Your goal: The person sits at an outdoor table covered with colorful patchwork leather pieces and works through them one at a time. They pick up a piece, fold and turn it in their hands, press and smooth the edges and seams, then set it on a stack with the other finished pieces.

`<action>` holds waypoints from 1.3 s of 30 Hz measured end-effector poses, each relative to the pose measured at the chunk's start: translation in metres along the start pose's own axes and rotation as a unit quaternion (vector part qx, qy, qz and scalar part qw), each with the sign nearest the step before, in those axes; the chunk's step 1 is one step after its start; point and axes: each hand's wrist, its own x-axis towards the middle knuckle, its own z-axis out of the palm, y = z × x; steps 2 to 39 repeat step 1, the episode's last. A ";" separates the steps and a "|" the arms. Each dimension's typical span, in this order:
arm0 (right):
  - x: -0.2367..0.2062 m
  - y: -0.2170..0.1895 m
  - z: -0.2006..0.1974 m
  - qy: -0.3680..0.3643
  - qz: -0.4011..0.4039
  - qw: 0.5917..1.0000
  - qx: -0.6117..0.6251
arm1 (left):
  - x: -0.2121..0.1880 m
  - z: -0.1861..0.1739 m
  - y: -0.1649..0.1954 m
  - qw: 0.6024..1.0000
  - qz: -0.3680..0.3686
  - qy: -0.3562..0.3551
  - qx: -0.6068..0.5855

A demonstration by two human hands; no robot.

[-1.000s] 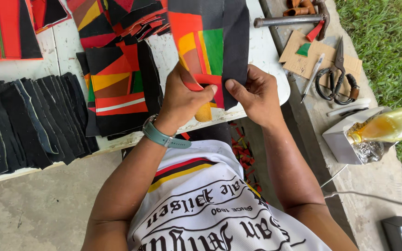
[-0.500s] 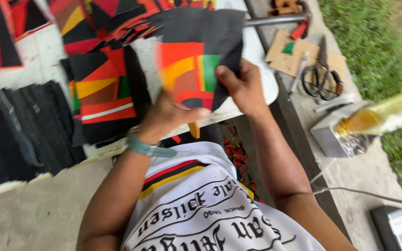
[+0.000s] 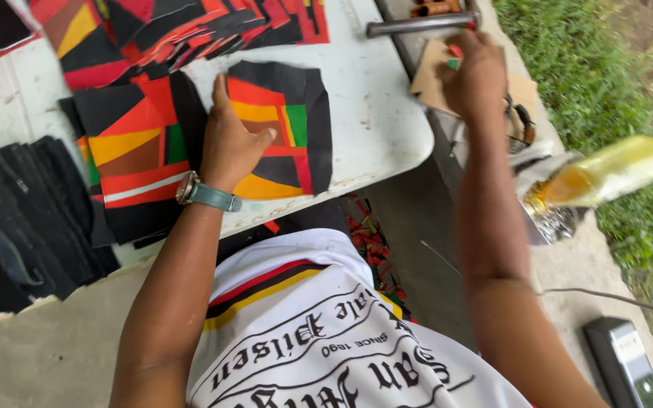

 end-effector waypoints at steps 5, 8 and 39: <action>0.003 0.019 0.009 -0.057 0.034 0.996 -0.062 | 0.005 0.001 -0.013 0.995 -0.057 -0.067 0.053; 0.003 0.019 0.009 -0.057 0.034 0.996 -0.062 | 0.005 0.001 -0.013 0.995 -0.057 -0.067 0.053; 0.003 0.019 0.009 -0.057 0.034 0.996 -0.062 | 0.005 0.001 -0.013 0.995 -0.057 -0.067 0.053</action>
